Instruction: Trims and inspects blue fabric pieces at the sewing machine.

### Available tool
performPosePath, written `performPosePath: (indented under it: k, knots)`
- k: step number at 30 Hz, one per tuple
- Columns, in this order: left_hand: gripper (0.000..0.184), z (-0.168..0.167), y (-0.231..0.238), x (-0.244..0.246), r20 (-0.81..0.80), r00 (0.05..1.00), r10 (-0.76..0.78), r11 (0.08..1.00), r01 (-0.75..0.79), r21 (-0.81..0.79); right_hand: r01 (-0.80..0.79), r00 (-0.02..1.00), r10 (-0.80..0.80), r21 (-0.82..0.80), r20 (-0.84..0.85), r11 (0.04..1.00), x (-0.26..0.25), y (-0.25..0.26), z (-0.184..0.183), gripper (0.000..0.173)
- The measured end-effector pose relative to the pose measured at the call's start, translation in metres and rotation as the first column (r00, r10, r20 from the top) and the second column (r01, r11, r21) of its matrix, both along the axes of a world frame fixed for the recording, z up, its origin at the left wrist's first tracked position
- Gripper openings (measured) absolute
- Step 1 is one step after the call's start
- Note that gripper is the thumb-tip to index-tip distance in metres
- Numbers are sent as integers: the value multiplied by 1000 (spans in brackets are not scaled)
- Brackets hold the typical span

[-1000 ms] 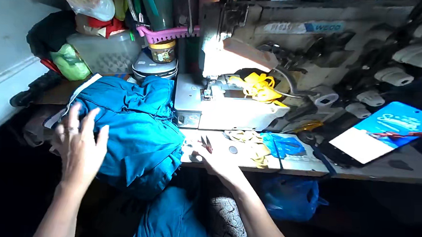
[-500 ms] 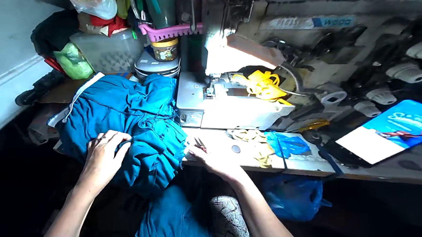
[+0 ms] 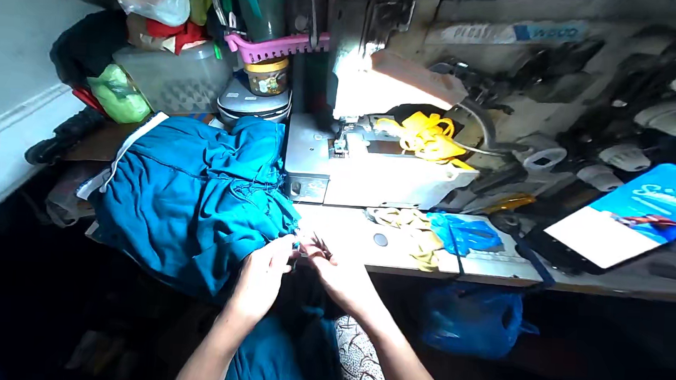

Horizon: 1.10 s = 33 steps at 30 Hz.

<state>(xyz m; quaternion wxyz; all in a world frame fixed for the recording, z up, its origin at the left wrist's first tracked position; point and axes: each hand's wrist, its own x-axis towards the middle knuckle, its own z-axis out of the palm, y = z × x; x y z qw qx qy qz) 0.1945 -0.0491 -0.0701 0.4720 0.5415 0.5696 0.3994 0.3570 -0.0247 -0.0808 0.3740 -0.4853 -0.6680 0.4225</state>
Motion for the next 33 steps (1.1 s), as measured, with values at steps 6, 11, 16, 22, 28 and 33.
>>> performPosePath:
  k: [6,11,16,22,28,33]
  knots:
    - [21,3,8,15,239,950,201,978,-210,14,-17,975,-109,558,192,830,-10,-9,-35,25]
    - [17,-12,-2,3,-45,981,187,962,-173,213,-2,956,-127,439,264,899,12,-4,-19,44]
    - [20,-16,-9,-4,-171,974,146,955,-93,283,-61,912,-241,692,331,720,9,6,-26,29]
    - [22,-4,-10,-8,-62,997,38,987,-28,158,-95,946,-180,762,270,641,-14,19,-23,17]
    - [23,-7,-10,-7,-108,994,-30,975,53,216,-57,960,-148,684,238,728,-14,27,-23,24]
    - [25,-10,-10,-7,-94,994,-61,970,81,227,-23,975,-140,702,174,712,-11,22,-32,21]
